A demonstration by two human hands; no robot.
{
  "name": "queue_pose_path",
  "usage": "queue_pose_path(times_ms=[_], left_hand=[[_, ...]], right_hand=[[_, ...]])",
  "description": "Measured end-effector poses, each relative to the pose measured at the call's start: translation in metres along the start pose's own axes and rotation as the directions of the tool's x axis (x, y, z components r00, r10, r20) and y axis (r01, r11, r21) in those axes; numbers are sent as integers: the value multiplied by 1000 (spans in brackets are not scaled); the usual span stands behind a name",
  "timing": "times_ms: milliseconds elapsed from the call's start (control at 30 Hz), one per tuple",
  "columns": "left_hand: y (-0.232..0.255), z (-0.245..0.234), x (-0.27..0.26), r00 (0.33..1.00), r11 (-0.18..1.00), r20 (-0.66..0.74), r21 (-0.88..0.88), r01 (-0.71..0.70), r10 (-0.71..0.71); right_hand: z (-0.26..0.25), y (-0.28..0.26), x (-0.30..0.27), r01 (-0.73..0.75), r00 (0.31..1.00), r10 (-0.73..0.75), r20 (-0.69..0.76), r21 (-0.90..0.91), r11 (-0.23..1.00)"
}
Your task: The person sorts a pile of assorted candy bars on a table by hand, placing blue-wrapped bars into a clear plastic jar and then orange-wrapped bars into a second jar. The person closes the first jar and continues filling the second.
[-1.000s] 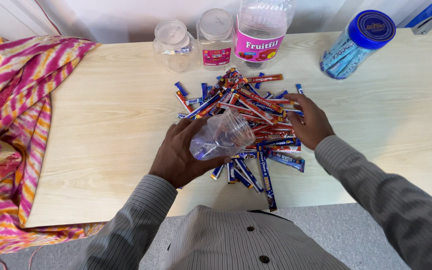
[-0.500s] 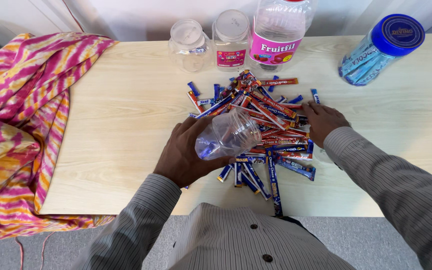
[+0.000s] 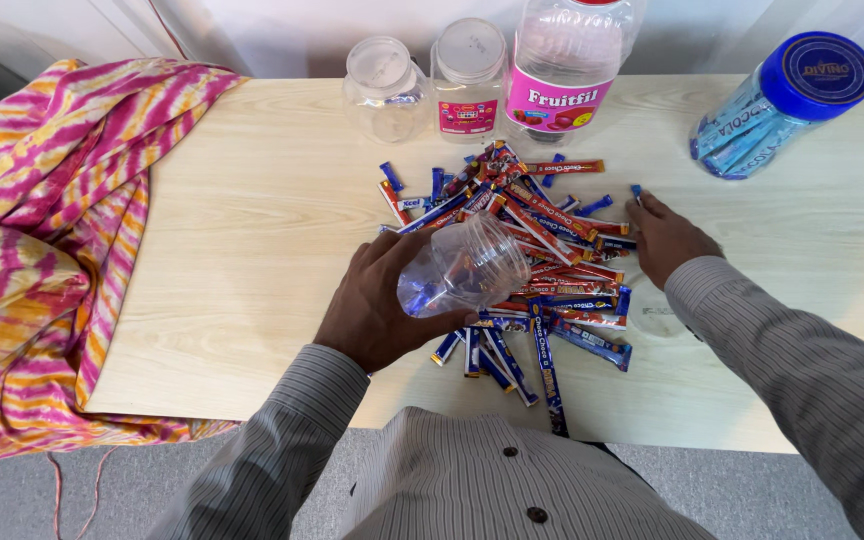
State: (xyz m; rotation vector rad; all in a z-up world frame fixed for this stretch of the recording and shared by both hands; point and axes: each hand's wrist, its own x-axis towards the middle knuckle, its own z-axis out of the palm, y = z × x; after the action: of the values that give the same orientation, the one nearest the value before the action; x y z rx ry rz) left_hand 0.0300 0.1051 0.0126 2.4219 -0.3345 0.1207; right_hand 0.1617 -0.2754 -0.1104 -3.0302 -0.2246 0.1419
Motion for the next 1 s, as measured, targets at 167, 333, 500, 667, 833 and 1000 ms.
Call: queue_pose_path(times_ms=[167, 333, 500, 667, 833, 1000], left_hand=[[-1, 5, 1, 1000, 1000, 16, 18, 0, 0], [-1, 9, 4, 998, 999, 60, 38, 23, -25], [-1, 13, 6, 998, 999, 46, 26, -33, 32], [7, 20, 15, 993, 997, 86, -33, -77, 79], [18, 24, 24, 985, 989, 114, -75, -125, 133], [21, 23, 28, 980, 986, 155, -133, -103, 123]], right_hand=[[-9, 9, -3, -181, 966, 203, 162, -139, 974], [-37, 4, -18, -244, 969, 230, 85, 222, 944], [-70, -29, -33, -127, 984, 179, -13, 656, 744], [-100, -82, -56, 154, 987, 4, -161, 950, 271], [-115, -117, -82, 228, 972, -127, -199, 928, 295], [-120, -129, -93, 216, 974, -153, -169, 897, 385]])
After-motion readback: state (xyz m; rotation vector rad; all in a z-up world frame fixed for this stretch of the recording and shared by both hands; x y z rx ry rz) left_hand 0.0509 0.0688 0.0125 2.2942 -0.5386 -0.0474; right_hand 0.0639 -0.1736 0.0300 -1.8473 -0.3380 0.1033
